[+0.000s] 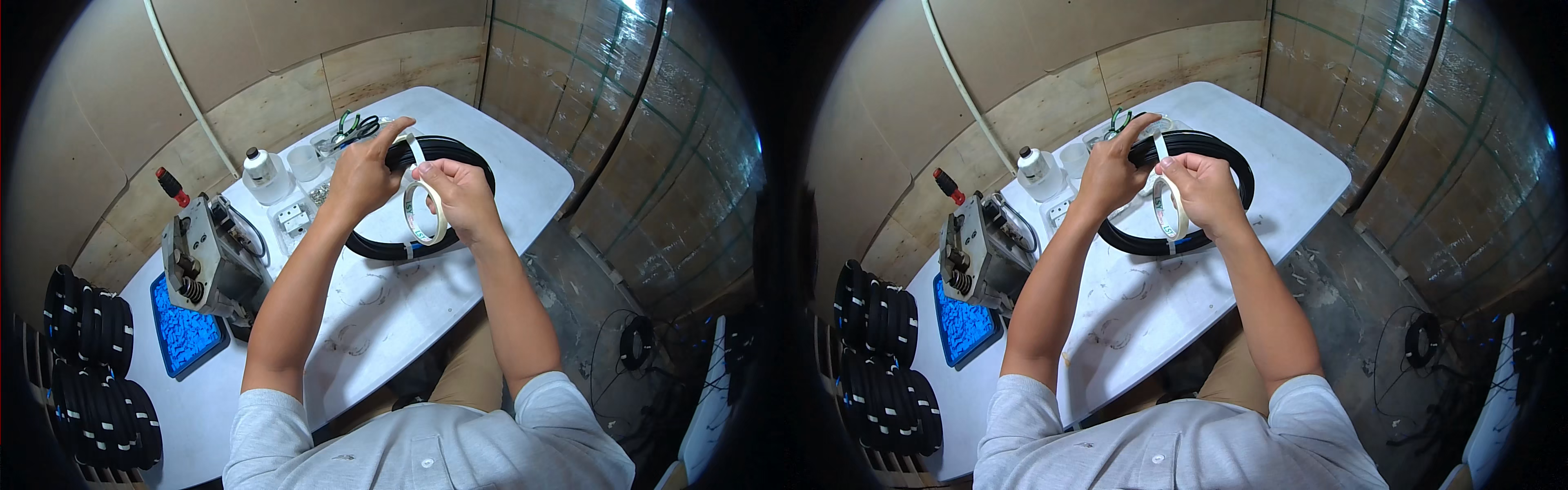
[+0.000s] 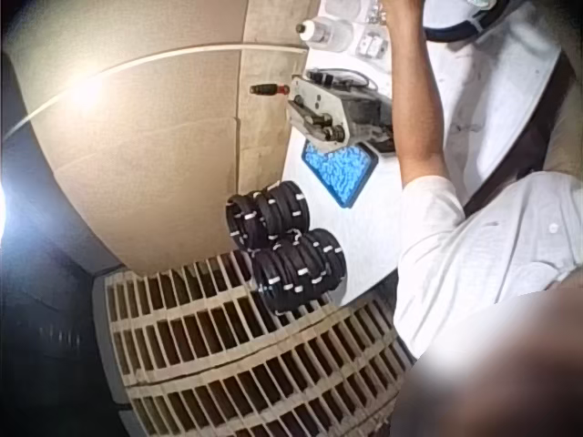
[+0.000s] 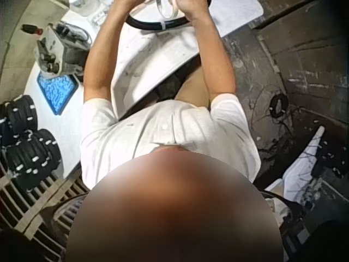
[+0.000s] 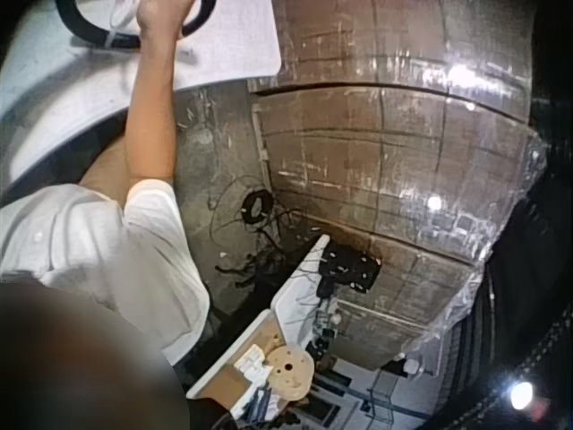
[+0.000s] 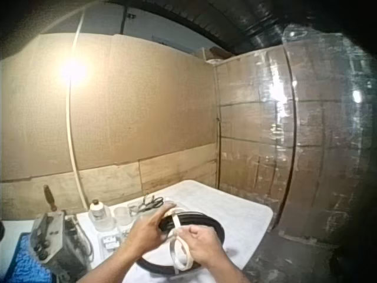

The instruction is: Wrapping a coiled black cable with white adhesive tape at specific intervals.

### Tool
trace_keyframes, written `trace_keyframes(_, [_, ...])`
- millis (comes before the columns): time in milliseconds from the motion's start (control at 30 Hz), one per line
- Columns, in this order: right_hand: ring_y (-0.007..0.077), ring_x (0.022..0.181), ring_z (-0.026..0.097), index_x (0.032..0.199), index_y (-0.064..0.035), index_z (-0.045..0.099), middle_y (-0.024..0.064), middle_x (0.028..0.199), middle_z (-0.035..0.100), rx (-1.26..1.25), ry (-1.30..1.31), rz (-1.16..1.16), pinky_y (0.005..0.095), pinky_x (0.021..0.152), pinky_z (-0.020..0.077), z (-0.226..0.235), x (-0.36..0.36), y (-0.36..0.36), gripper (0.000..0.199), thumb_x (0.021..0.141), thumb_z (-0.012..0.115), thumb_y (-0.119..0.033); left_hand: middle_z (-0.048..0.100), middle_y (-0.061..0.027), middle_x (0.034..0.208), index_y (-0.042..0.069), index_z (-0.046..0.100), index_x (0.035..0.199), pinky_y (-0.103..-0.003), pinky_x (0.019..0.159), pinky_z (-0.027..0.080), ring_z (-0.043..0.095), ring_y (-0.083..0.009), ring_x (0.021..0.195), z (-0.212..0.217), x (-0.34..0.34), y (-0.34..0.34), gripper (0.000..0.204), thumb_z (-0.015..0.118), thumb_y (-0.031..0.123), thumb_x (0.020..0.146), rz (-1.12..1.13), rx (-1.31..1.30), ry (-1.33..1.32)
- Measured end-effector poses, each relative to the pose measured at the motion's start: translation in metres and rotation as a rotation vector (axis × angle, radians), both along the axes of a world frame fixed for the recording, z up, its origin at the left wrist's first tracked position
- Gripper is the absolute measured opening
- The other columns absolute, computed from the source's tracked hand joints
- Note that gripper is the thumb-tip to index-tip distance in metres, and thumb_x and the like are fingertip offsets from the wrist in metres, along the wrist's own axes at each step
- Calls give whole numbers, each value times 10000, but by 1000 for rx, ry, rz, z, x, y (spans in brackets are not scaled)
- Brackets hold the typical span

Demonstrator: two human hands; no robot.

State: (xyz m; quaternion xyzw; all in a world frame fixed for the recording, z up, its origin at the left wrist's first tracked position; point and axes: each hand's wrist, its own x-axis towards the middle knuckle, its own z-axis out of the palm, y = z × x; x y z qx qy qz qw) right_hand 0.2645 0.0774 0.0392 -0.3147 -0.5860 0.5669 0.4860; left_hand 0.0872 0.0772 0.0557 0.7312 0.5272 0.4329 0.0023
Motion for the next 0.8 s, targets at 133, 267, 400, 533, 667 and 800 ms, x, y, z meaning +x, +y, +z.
trace_keyframes(133, [42,559,521,1002,-8,760,-12,724,657,-15,33,-45,215,512,409,-8,-2,-4,249,1037,687,-244,754,-203,982,149,666,1306,-420,741,573,736,-398,839,-1,-1,2,541,807,65,791,-72,85,46])
trace_keyframes(267, [46,563,523,989,-10,762,-11,728,664,-40,26,-69,215,513,404,-10,-3,-8,257,1034,694,-253,758,-201,1007,104,701,1248,-389,757,583,746,-369,847,0,0,2,470,792,52,791,-99,87,42])
trace_keyframes(400, [38,603,556,986,0,758,-2,752,692,8,-20,-115,219,538,429,-25,-2,-2,265,1040,692,-251,765,-198,1013,82,713,1250,-366,768,583,757,-320,832,-1,0,2,473,781,30,785,-110,52,32])
trace_keyframes(533, [23,602,508,917,37,715,-9,687,679,197,-71,-239,256,537,400,-47,-7,12,281,1039,687,-214,775,-192,1017,69,737,1241,-336,780,580,760,-240,823,-3,0,5,470,777,8,777,-128,41,8])
trace_keyframes(667, [38,661,595,939,34,732,24,787,736,222,-185,-257,238,601,477,-46,-9,15,285,1055,675,-221,787,-169,1012,62,743,1233,-316,792,573,747,-194,821,0,-1,4,471,789,7,767,-98,-24,-26])
trace_keyframes(800, [43,661,606,955,42,722,42,800,746,227,-43,-294,236,595,478,-53,-15,19,265,1050,683,-203,791,-150,1007,60,742,1233,-314,810,568,738,-179,835,0,0,6,473,800,14,766,-137,-52,-74])
